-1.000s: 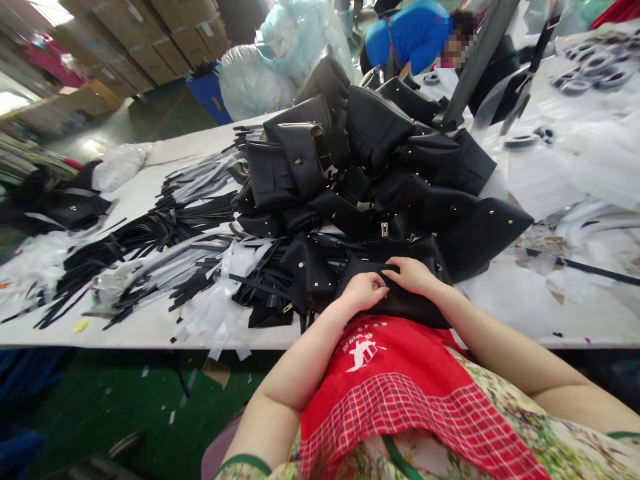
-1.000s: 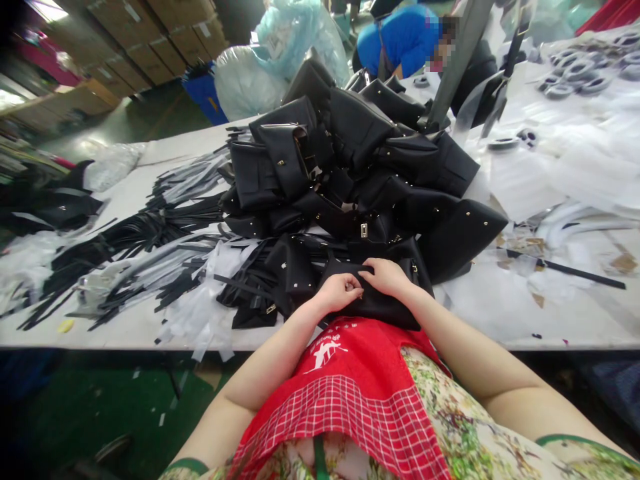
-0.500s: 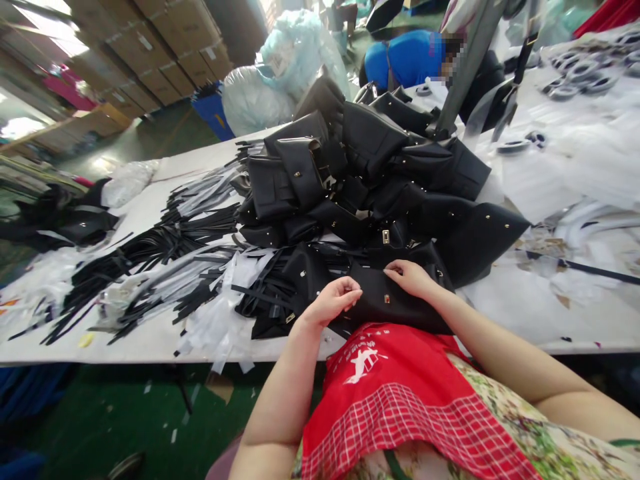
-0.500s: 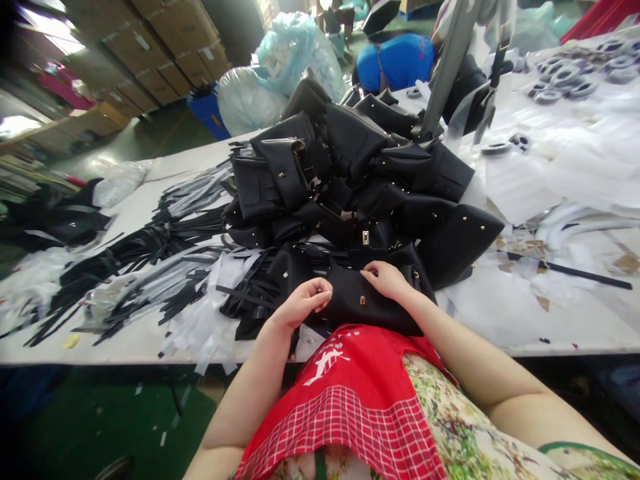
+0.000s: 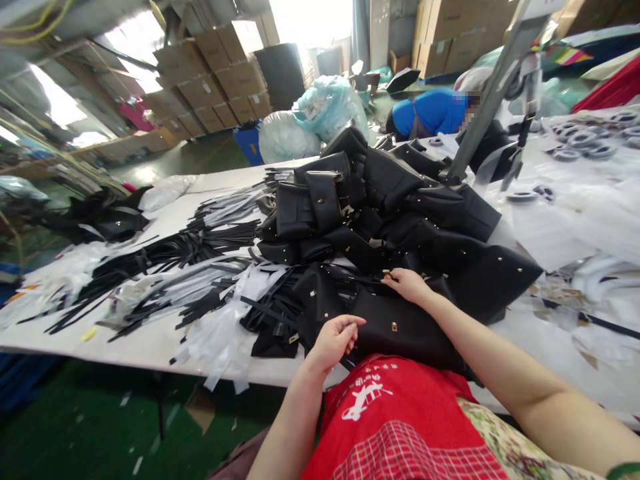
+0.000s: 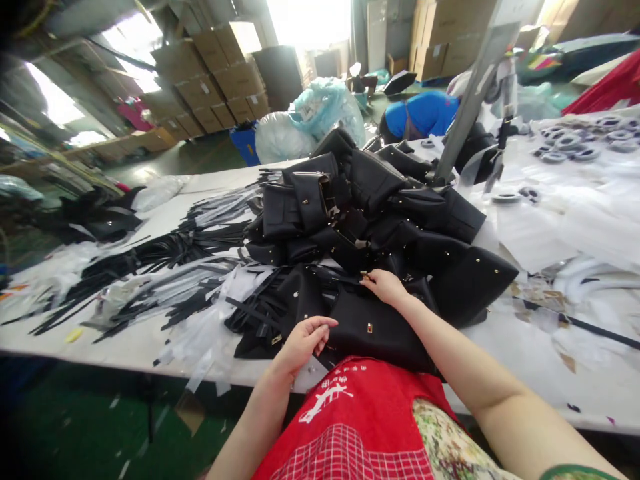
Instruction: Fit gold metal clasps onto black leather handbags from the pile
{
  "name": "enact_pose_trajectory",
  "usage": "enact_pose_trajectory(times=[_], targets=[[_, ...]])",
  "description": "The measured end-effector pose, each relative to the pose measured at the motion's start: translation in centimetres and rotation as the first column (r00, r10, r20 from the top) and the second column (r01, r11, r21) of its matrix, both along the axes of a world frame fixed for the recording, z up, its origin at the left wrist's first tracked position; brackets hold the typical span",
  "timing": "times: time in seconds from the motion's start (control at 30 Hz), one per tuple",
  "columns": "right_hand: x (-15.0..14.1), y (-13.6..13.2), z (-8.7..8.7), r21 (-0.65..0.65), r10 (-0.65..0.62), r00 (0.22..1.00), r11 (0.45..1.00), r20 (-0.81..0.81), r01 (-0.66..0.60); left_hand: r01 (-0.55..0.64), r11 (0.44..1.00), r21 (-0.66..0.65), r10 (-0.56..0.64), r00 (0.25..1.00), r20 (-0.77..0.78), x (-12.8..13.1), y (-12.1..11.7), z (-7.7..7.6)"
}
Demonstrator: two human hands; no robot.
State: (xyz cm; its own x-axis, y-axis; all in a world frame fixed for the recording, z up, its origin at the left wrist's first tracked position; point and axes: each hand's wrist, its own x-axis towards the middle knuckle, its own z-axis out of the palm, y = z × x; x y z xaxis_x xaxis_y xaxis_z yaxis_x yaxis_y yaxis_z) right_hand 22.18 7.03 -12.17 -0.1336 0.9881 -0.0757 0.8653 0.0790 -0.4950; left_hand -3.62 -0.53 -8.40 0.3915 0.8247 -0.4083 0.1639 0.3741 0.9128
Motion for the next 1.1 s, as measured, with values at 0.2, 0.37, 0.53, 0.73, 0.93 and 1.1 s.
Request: enact_pose_trajectory(times=[0.2, 0.37, 0.53, 0.73, 0.93, 1.1], targets=[[-2.1, -9.1, 2.0, 0.339, 0.326, 0.936, 0.872, 0.134, -0.352, -0.038, 0.976, 0.214, 0.066, 0.989, -0.129, 0.5, -1.9, 2.3], [-2.0, -12.8, 3.5, 0.526, 0.271, 0.95, 0.792, 0.153, -0.31, 0.158, 0.879, 0.451, -0.007, 0.948, -0.317, 1.5, -3.0, 4.0], [-2.1, -13.9, 4.0, 0.578, 0.268, 0.955, 0.762, 0.131, -0.293, 0.291, 0.865, 0.408, -0.146, 0.925, -0.35, 2.1, -3.4, 4.9], [-2.7, -13.8, 3.7, 0.511, 0.336, 0.933, 0.784, 0.126, -0.351, 0.413, 0.865, 0.285, -0.295, 0.878, -0.376, 2.6, -3.9, 5.7], [-3.0, -13.5, 3.8, 0.536, 0.355, 0.92, 0.75, 0.168, -0.387, 0.436, 0.853, 0.286, -0.311, 0.866, -0.392, 2.4, -4.0, 5.6], [-3.2, -13.5, 3.7, 0.489, 0.4, 0.905, 0.767, 0.141, -0.415, 0.412, 0.865, 0.288, -0.271, 0.865, -0.422, 2.6, -4.3, 5.1]])
